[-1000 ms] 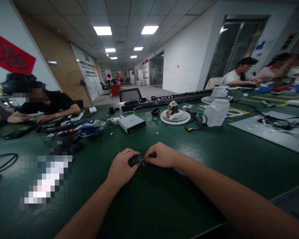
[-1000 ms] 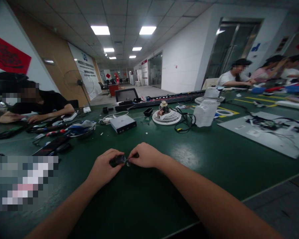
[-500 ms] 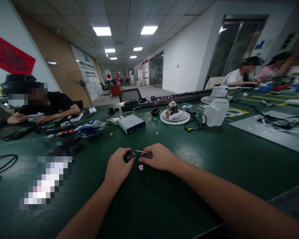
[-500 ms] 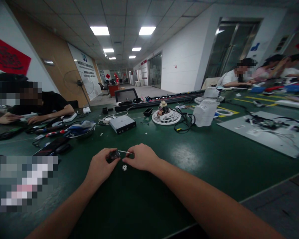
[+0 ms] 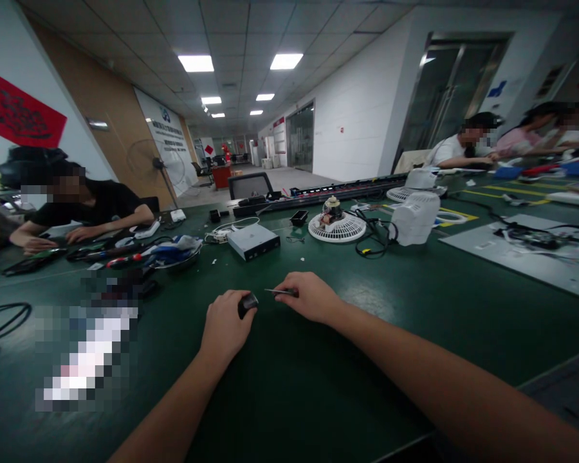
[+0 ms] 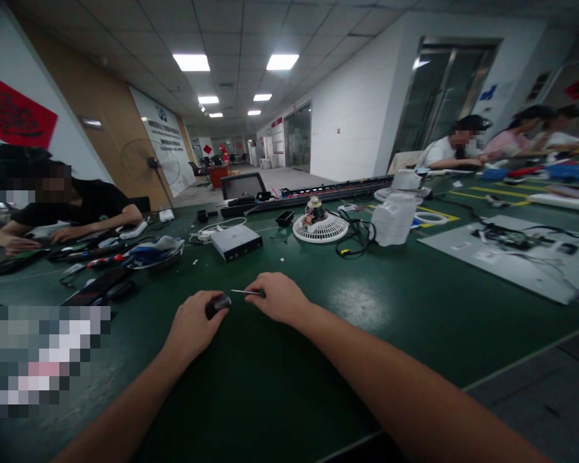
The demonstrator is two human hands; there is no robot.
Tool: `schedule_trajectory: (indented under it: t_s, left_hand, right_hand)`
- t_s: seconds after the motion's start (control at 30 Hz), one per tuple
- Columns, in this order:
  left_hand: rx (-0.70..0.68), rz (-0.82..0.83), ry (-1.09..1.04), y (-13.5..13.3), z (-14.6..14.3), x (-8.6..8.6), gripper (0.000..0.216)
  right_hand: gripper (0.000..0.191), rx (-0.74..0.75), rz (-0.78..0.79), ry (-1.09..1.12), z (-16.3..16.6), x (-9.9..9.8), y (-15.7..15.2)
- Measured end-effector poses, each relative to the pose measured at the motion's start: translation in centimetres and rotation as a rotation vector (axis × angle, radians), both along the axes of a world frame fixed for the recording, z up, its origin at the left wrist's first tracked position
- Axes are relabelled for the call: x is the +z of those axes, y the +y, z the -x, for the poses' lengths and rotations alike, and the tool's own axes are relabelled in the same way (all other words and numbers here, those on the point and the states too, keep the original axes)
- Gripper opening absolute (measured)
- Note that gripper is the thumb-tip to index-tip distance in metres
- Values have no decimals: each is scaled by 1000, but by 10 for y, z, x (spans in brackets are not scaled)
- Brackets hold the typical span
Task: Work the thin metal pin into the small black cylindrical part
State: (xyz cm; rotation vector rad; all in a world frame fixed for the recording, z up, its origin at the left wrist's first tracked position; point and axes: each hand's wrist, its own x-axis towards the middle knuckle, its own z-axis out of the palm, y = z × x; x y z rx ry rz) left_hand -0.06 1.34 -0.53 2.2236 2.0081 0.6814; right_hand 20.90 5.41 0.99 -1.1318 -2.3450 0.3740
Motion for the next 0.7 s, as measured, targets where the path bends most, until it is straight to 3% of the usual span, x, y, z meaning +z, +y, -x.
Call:
schedule_trajectory:
  t_s: [0.17,0.43,0.7]
  left_hand:
    - [-184,-18,-97,-8,-9,4,29]
    - [-313,-140,-142,-13,-10,4,35]
    - [-428,-190,-113,-13,-7,5,31]
  right_hand:
    - [21,17,26,91,5,4,-6]
    - [9,-21,97,156,3,10,-7]
    - [19,134,222,195,3,3,-9]
